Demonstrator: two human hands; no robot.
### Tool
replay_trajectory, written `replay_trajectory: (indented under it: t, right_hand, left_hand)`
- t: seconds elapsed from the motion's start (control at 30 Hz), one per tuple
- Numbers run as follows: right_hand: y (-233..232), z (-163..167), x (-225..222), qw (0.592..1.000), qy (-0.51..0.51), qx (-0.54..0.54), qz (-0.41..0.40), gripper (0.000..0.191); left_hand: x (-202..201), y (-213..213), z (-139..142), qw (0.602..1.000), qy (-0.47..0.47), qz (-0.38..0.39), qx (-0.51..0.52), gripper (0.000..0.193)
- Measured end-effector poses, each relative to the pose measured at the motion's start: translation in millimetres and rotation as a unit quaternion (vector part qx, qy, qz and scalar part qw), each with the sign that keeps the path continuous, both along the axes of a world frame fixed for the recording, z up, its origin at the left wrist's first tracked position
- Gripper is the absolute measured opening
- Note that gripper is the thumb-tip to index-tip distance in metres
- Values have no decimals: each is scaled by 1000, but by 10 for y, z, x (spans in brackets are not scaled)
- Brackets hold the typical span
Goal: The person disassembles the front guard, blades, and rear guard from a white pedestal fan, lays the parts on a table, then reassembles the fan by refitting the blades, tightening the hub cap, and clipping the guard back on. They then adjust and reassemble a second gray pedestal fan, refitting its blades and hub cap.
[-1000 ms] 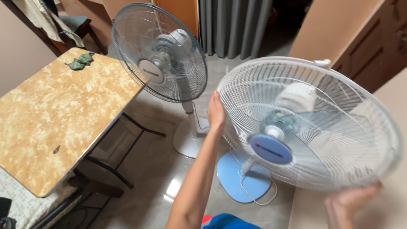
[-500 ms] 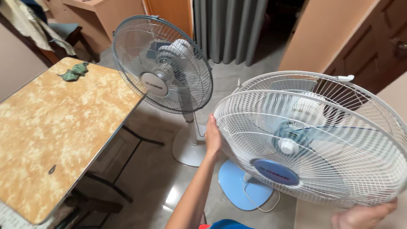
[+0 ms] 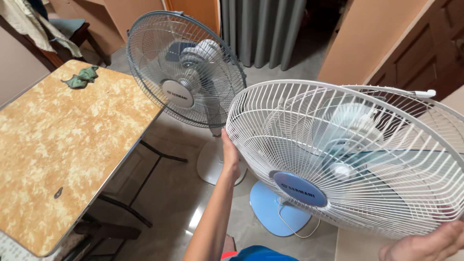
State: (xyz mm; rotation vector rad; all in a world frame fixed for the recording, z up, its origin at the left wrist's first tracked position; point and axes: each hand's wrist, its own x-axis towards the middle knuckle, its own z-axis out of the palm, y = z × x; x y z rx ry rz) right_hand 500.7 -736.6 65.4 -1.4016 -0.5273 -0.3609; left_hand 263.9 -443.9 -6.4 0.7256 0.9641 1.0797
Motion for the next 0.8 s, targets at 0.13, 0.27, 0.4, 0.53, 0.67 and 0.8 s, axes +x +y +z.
replay_trajectory:
  t: [0.13,0.27,0.4,0.53,0.67,0.8]
  right_hand:
    - [-14,13,31,999,1,3,44,56]
    - [4,29,59,998,31,-59,12,44]
    - [25,143,101,996,-25,-26,86,44]
    - [-137,335,367,956,-76,-86,270,63]
    - [-203,293,766,898,-60,-156,407,60]
    - [-192,179,1159,815,-79,-356,451,47]
  left_hand:
    - [-91,-47,-36,998,41,6,-57,84]
    - [-187,-152,-42,996,51,13,-72,86]
    - [-303,-262,-110,988,85,-7,-127,94]
    - [-469,-391,-308,987,66,-8,-146,100]
    - [-637,-561,-597,986,12,48,-156,100]
    - [-705,-643,-857,981,-35,87,-170,99]
